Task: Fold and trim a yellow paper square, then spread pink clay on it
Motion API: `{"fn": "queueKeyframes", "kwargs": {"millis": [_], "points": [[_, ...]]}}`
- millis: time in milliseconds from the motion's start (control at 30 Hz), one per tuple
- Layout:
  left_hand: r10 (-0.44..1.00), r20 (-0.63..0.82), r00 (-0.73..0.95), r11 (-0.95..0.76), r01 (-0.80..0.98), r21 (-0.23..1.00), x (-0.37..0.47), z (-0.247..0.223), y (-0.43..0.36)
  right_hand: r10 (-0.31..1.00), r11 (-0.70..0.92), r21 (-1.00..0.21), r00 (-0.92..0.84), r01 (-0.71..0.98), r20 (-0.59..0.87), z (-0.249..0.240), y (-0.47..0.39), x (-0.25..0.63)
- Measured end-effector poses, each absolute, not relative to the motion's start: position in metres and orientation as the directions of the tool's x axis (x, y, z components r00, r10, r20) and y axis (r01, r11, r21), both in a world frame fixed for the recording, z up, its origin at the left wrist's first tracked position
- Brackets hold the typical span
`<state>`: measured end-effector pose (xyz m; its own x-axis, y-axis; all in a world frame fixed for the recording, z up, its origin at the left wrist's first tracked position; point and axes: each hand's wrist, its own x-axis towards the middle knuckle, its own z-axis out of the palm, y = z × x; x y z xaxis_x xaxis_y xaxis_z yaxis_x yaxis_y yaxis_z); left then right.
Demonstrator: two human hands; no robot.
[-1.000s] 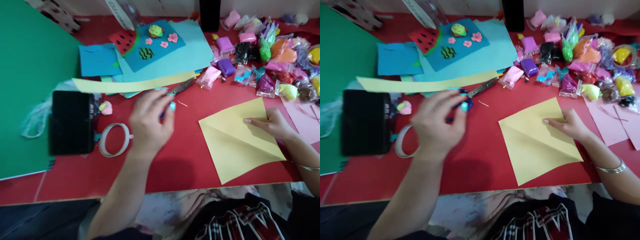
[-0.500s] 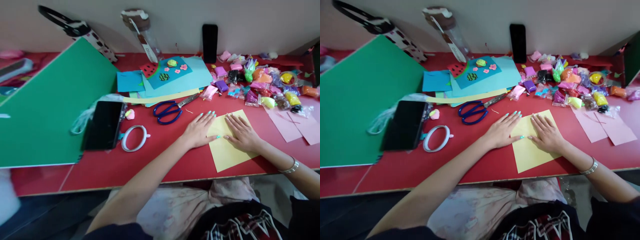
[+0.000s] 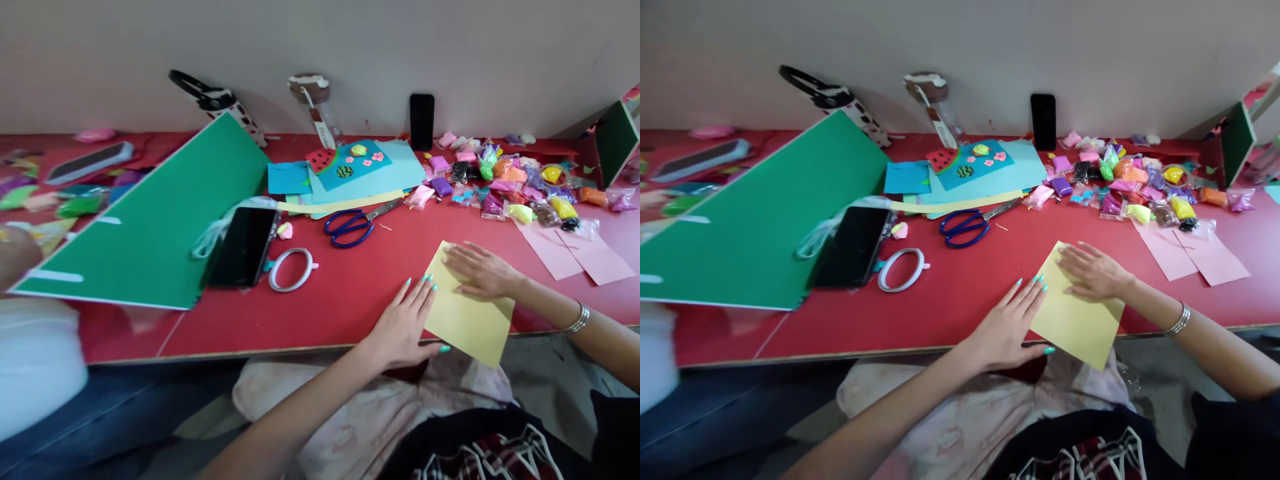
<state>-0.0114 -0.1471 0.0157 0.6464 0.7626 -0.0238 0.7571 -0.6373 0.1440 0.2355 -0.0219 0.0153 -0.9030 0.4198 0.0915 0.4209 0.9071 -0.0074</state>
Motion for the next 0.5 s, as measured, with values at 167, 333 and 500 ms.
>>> {"fn": "queueKeyframes", "kwargs": {"millis": [167,333,500], "points": [[0.7,0.144,0.7,-0.705,0.709,-0.018,0.002,0.019,-0.173,0.602,0.79,0.009,-0.778,0.613,0.177,0.033,-0.018,0.231],[0.701,0.369,0.61,-0.704,0.674,0.225,-0.001,0.025,-0.17,0.467,0.844,-0.326,-0.882,0.425,0.058,0.074,-0.092,0.23],[0.895,0.353,0.271,-0.441,0.425,0.791,-0.014,0.077,-0.16,0.766,0.382,-0.737,-0.637,0.557,-0.085,0.109,-0.143,0.237]]}}
